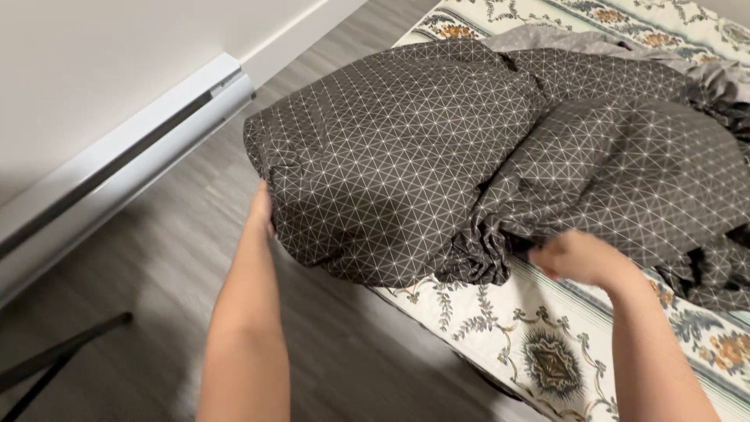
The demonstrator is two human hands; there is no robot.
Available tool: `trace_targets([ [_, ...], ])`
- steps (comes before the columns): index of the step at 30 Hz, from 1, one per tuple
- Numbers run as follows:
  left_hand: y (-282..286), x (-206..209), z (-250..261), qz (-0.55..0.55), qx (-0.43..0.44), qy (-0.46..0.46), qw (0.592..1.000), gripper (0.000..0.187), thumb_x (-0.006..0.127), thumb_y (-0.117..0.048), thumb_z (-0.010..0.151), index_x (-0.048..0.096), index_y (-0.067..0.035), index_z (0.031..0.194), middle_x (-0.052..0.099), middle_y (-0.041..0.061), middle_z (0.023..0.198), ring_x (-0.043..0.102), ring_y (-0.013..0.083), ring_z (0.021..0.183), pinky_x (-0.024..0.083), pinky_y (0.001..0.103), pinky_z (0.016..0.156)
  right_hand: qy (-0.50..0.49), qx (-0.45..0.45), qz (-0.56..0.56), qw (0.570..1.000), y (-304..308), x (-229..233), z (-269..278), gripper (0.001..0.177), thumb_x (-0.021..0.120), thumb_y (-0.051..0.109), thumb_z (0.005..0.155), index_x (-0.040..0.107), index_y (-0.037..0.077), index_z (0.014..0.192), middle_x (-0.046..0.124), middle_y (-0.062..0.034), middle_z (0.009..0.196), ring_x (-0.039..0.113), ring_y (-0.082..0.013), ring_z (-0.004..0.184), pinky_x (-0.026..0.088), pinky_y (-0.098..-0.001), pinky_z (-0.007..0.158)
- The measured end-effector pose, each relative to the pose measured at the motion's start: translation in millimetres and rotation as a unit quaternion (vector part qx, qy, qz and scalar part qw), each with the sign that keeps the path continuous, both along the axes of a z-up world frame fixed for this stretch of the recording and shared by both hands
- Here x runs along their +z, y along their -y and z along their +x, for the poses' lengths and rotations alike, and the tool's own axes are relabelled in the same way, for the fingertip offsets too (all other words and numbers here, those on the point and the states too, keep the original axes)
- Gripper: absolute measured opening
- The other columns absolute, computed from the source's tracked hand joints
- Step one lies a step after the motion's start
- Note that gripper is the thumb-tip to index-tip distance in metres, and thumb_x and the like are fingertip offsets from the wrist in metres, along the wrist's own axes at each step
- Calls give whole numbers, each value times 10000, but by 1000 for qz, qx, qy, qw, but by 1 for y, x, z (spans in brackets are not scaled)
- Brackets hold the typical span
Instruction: The person unfolds a dark patterned fitted sheet and stretches it over a mattress on the floor, tucking the elasticized corners under the mattress to secure it.
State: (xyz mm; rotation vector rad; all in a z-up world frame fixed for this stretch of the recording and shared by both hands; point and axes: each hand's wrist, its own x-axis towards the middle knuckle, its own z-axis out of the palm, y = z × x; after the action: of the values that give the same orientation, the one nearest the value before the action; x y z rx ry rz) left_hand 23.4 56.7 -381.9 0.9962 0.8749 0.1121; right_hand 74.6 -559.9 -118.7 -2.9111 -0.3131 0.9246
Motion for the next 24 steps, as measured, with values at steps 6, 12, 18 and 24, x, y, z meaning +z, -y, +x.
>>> trace_targets([
  [6, 19, 7, 7, 67, 12, 12, 998, 811, 388, -647, 1013, 577, 45, 1391, 679, 193, 1329, 663, 314, 1201, 490, 406, 1060, 135, 263, 386, 874, -169, 24, -68, 840, 850, 459, 759, 494, 109, 1434, 460, -193, 1487, 445, -344, 1381, 370, -463, 1147],
  [12, 12, 36, -21, -46, 111, 54, 991, 581, 570, -429, 997, 594, 49, 1328, 709, 187, 1219, 696, 328, 1111, 566, 467, 953, 212, 301, 226, 902, -235, -64, -103, 598, 791, 339, 771, 643, 241, 1342, 560, -156, 1380, 498, -351, 1308, 369, -533, 1100],
  [18, -12, -20, -35, -155, 248, 150, 944, 461, 598, -285, 988, 584, 19, 1335, 686, 164, 1259, 683, 328, 1132, 578, 495, 957, 19, 373, 136, 918, -208, -125, -94, 256, 651, 243, 873, 696, 124, 1095, 733, -183, 950, 695, -396, 951, 543, -528, 824],
  [24, 17, -88, -29, -114, 97, 121, 981, 469, 493, -360, 1052, 601, -26, 1363, 685, 138, 1297, 651, 293, 1133, 563, 397, 905, -216, 482, -86, 845, -164, -153, -142, 621, 699, 482, 927, 662, -78, 1192, 715, -254, 1067, 675, -417, 1036, 528, -486, 907],
])
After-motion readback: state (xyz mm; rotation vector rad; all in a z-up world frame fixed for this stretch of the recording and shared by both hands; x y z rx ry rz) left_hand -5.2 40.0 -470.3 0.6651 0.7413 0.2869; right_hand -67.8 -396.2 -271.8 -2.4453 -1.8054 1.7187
